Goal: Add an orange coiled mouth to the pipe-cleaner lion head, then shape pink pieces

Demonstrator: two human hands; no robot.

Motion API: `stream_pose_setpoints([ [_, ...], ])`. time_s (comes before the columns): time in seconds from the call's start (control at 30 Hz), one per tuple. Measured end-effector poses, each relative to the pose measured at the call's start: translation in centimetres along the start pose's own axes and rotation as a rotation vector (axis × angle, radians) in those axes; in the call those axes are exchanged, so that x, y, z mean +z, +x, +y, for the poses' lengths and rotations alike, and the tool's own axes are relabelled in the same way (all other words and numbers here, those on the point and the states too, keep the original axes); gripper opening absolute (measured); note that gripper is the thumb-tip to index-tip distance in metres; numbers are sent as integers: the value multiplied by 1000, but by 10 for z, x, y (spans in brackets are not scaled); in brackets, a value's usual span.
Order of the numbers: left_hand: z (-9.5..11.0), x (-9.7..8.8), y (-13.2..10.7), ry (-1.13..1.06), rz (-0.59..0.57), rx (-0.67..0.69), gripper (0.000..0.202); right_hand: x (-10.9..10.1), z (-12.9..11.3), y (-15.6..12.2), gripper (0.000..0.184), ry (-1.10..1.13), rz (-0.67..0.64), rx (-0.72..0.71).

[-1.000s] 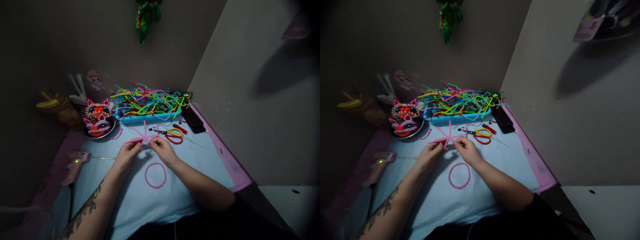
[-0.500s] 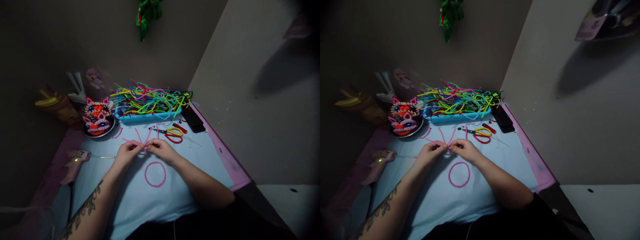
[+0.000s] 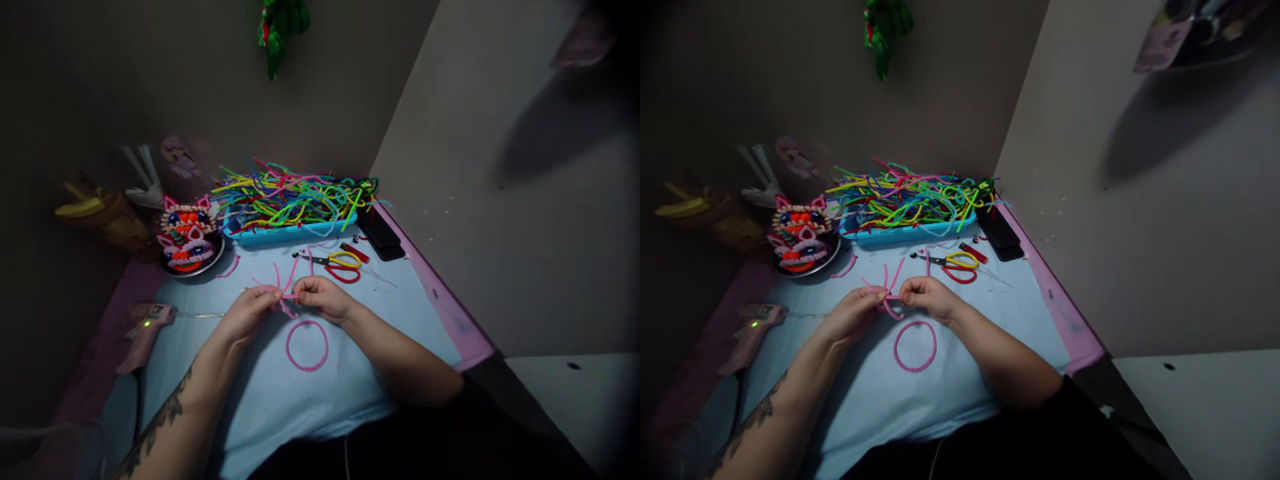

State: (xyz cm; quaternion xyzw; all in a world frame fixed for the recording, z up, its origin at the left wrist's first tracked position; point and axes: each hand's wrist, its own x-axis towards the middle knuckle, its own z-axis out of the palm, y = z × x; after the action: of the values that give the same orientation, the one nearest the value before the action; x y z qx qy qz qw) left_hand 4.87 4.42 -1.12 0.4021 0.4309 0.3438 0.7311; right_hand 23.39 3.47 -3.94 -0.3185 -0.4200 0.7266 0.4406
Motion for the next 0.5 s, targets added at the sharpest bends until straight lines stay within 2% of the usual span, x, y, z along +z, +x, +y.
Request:
stream_pose_setpoints([
  [0.3, 0, -3, -1, -179, -50, -49, 24, 0, 0, 3, 43, 75, -59, -102],
  [0.5, 1, -4, -2, -121, -59, -33, 26, -4, 3, 4, 41, 123, -95, -152],
])
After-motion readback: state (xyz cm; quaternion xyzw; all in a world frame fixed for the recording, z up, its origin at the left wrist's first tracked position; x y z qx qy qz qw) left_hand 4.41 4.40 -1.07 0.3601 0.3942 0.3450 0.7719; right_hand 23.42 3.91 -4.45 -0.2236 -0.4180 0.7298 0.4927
